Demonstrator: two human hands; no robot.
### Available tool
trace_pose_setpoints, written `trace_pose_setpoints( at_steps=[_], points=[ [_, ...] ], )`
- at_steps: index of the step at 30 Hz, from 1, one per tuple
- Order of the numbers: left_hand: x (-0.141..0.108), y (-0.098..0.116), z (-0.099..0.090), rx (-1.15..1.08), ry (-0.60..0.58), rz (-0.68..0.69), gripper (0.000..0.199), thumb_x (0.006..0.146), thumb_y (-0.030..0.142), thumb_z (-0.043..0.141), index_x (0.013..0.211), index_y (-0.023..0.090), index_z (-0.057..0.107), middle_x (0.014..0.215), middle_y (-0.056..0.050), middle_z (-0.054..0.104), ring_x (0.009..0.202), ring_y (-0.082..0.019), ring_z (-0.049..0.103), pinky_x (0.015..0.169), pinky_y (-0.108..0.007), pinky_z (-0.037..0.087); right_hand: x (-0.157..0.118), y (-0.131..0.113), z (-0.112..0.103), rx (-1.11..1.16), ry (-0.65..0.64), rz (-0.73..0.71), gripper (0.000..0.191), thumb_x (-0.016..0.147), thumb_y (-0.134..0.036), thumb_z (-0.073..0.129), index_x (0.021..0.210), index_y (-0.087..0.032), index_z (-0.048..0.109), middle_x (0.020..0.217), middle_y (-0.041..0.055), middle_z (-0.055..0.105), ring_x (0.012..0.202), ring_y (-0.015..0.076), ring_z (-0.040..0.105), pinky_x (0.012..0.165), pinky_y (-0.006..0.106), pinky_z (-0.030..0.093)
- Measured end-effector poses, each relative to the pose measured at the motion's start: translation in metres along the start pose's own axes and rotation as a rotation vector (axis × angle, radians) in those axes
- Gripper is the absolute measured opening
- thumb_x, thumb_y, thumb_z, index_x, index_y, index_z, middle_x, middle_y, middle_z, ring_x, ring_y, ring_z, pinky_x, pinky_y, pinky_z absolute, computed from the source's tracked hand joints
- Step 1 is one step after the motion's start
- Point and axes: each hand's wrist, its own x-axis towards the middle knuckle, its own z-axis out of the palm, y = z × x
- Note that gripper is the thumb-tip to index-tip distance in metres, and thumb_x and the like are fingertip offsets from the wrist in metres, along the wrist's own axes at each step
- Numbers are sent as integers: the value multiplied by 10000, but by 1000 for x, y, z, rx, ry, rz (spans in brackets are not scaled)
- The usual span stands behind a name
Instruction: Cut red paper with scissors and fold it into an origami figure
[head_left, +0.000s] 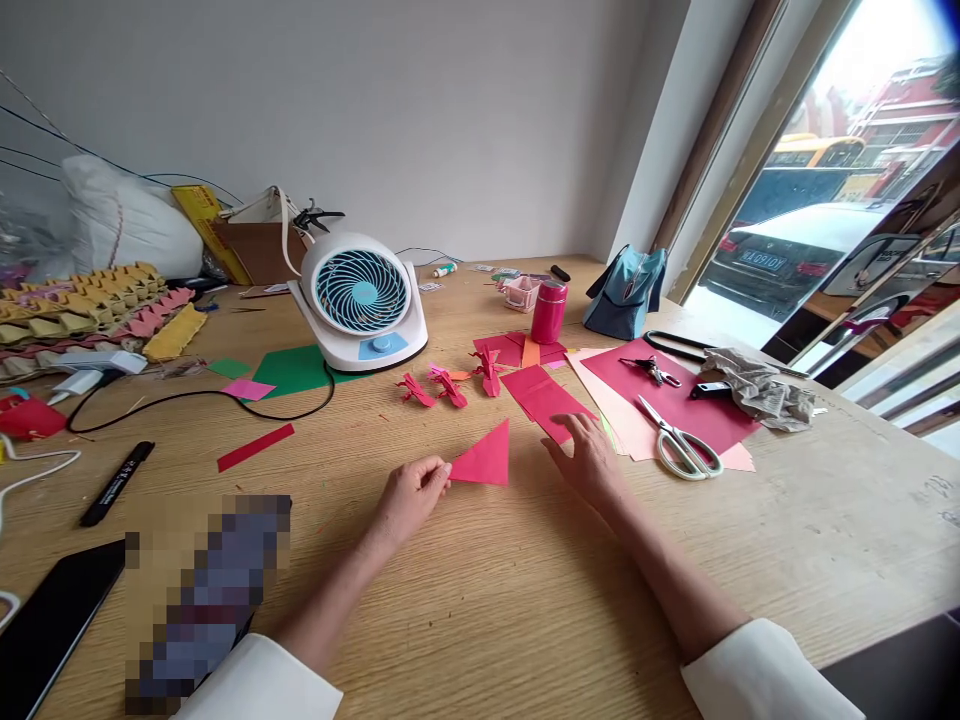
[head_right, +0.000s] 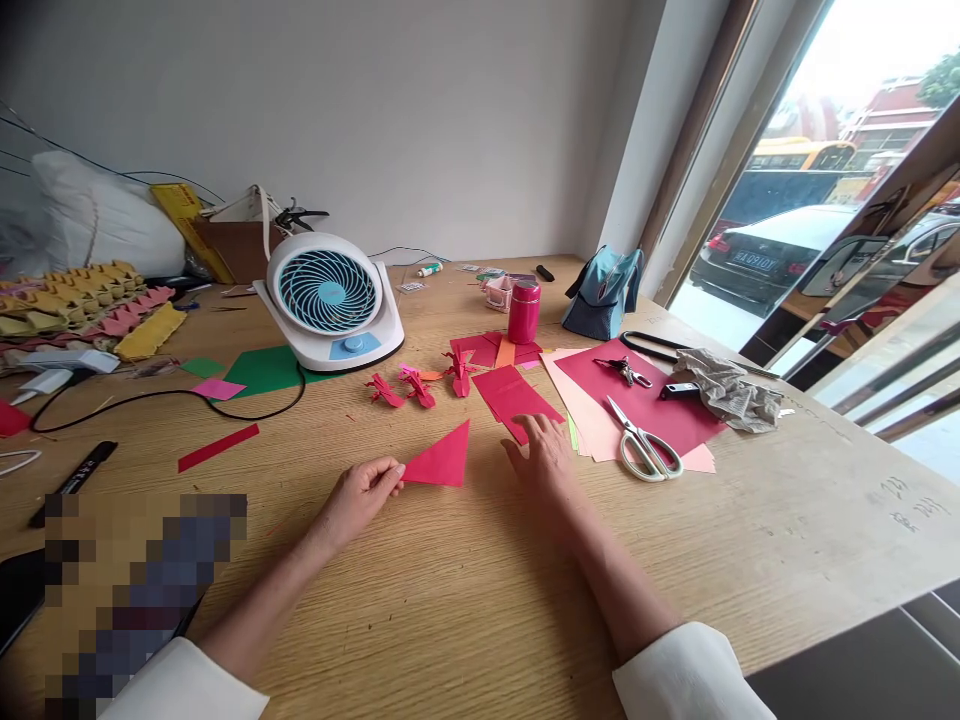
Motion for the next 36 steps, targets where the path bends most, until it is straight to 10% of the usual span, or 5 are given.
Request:
trace_pose_setpoints(
  at_steps=[4, 12, 17, 24, 36],
  points=[
    [7, -17, -9, 223, 182, -59, 308, 899, 380, 426, 661, 204, 515, 641, -1, 606, 618, -162, 559, 603, -267, 371, 9, 15, -3, -403, -93, 81, 513, 869, -387, 574, 1319, -153, 497, 1294, 167, 578, 1190, 324, 510, 947, 454, 381],
    [8, -30, -9, 474, 325, 170, 227, 881, 235, 502, 1088, 166, 564, 1040, -115, 616, 982, -261, 591, 846, -380, 471, 9, 8, -4, -634, -155, 6, 320, 912, -294, 510, 1196, -159, 568, 1013, 132, 670, 933, 268, 614, 755, 342, 382],
    [4, -23, 0, 518, 274, 384, 280, 918, 218, 479, 1175, 186, 585, 1143, -108, 620, 1065, -246, 555, 941, -399, 450, 11, 12, -7, -618, -130, -2, 215, 936, -220, 452, 853, -171, 644, 890, 93, 669, 803, 205, 613, 633, 290, 345],
    [4, -27, 15, 591, 17, 428, 405, 939, 309, 480, 1328, 219, 543, 1391, -96, 552, 1292, -267, 457, 1032, -455, 379, 3, -1, -15, -359, 180, -89, 207, 946, -246, 441, 924, -183, 637, 915, 56, 676, 732, 160, 611, 644, 261, 380],
    [3, -17, 9, 575, 26, 431, 368, 946, 351, 471, 1275, 222, 575, 1276, -97, 622, 1150, -276, 523, 921, -434, 379, -30, -39, 2, 38, 52, -463, 160, 957, -177, 456, 1009, -200, 606, 833, 43, 708, 689, 159, 640, 660, 274, 454]
  ],
)
